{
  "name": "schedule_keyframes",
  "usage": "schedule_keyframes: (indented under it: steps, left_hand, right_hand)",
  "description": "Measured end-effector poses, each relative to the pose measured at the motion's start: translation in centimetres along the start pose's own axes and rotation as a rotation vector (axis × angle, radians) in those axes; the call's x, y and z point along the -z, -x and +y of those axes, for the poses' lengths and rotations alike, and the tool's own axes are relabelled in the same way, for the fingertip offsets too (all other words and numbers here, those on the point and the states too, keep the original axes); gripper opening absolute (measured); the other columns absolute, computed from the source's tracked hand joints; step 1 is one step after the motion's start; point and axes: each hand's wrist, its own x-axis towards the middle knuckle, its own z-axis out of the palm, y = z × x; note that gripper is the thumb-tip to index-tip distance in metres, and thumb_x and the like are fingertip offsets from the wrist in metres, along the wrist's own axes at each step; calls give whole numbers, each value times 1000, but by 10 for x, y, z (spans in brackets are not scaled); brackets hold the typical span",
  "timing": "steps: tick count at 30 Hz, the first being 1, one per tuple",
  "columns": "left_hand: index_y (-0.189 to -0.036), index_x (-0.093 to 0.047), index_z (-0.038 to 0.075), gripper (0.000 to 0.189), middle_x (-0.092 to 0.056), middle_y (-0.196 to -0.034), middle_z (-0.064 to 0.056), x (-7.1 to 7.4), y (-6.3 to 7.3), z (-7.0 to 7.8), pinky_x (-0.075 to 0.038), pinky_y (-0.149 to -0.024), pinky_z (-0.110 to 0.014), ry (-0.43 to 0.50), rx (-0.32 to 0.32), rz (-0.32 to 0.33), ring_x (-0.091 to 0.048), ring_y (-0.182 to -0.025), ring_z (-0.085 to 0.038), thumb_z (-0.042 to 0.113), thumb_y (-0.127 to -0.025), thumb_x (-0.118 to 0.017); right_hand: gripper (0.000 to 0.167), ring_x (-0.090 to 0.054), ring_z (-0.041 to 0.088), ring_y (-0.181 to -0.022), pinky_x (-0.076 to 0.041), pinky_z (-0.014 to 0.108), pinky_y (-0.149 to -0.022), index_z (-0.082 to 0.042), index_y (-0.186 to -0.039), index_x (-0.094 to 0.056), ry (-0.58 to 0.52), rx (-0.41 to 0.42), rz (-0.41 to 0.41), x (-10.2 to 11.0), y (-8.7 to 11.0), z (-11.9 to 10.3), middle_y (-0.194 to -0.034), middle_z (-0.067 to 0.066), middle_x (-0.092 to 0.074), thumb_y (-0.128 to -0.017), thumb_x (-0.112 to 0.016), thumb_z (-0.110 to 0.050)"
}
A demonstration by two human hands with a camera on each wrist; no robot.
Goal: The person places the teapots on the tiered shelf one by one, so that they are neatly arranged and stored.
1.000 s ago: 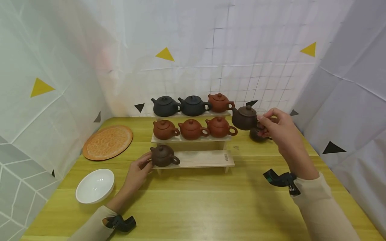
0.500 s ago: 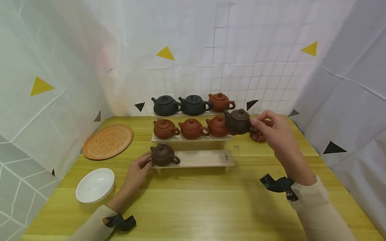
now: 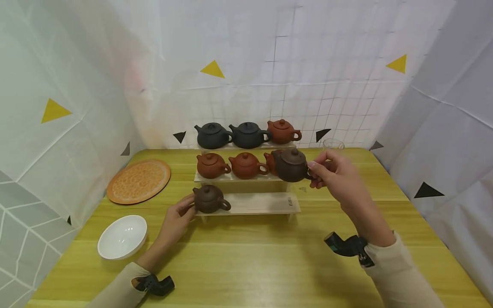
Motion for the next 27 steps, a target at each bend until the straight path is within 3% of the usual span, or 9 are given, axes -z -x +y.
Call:
schedule_keyframes:
  steps: [15,22,27]
  left_hand:
    - [-132,-70,-2,33,-60,-144,-12,0,-1,1,-55,-85,-23,6,18,1,-64,-120,-28,-5,-100,-63]
    - [-133,-70,-2,34,-60,-144,-14,0,-1,-1,-55,-86,-22,1,6,3,-64,-120,-30,-6,-100,-63]
    - [-132,-70,-3,33,-60,-143,-15,0,-1,-1,-55,-84,-22,11,0,-1,-64,-119,-30,-5,-100,-63]
  right_hand:
    - [21,-70,24,-71,-58,31,-65,9,-107,-54,-50,17,-84,-24,5,1,-87,17,-61,-109,-58,-12]
    - [21,-69,24,-73,-58,31,-67,9,-107,-54,-55,-11,-105,-30,5,2,-89,20,-65,-109,-57,-12]
    - [20,-69,24,-72,-58,32,-67,8,-107,-54,-56,-51,-122,-35,5,4,-86,15,-67,-109,-58,-12]
